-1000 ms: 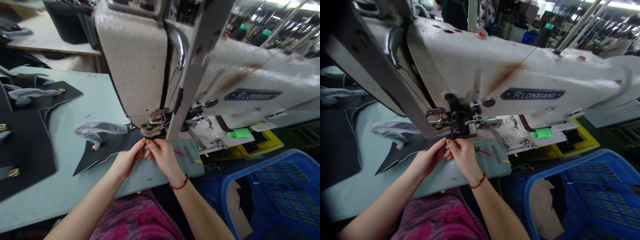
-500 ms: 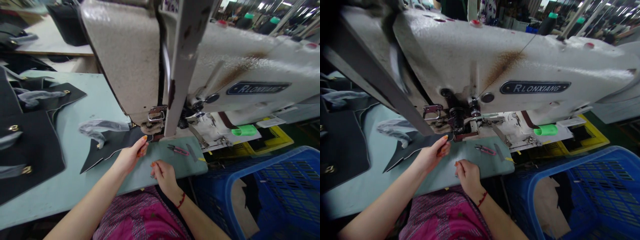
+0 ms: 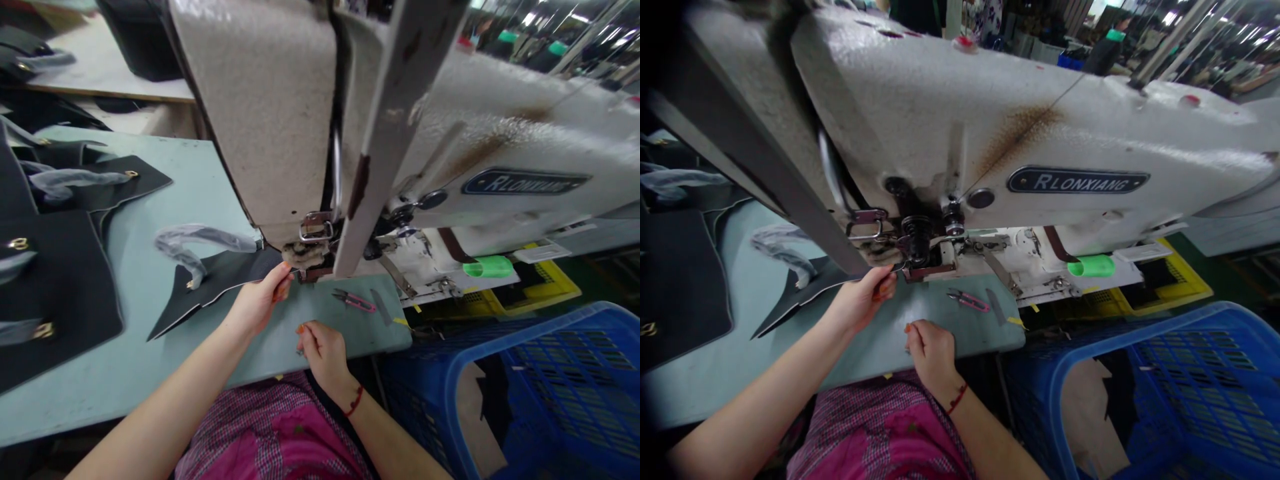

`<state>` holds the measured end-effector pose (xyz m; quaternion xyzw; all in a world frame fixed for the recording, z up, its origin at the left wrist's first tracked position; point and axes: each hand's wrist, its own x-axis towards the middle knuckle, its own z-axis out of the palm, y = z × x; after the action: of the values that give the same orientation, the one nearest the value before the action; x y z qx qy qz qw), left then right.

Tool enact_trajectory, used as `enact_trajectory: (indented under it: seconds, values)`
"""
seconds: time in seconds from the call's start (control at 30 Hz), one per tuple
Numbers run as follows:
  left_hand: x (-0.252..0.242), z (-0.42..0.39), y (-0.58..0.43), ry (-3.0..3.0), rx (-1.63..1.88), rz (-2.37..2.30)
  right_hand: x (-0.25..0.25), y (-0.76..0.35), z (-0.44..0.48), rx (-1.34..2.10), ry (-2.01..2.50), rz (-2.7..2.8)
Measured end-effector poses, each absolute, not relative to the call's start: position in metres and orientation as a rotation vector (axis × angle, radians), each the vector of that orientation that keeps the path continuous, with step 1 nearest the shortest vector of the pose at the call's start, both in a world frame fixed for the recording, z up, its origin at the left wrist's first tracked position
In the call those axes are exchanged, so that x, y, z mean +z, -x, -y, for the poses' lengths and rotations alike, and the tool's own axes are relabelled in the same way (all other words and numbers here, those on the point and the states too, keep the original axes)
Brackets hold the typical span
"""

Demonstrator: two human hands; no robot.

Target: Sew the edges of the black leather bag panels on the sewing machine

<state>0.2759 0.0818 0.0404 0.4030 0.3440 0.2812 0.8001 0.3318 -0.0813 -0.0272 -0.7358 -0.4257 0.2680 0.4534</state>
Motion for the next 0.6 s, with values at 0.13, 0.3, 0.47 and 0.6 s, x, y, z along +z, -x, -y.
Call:
enact_trajectory:
  seconds: [0.13, 0.3, 0.47, 0.6]
  values:
    - [0.04, -0.081, -0.28, -0.868, 0.666, -0.755, -0.028, -0.332, 0.081, 0.635, 1.821, 1.071]
    - [0.036, -0.081, -0.284, -0.846, 0.737, -0.761, -0.029, -0.333, 0.083, 0.622, 1.804, 1.107]
    - [0.036, -0.075, -0.29, -0.782, 0.792, -0.809, -0.033, -0.334, 0.085, 0.671, 1.794, 1.098]
    - [0.036, -0.057, -0.297, -0.709, 0.894, -0.931, -0.035, -0.336, 0.087, 0.703, 1.787, 1.098]
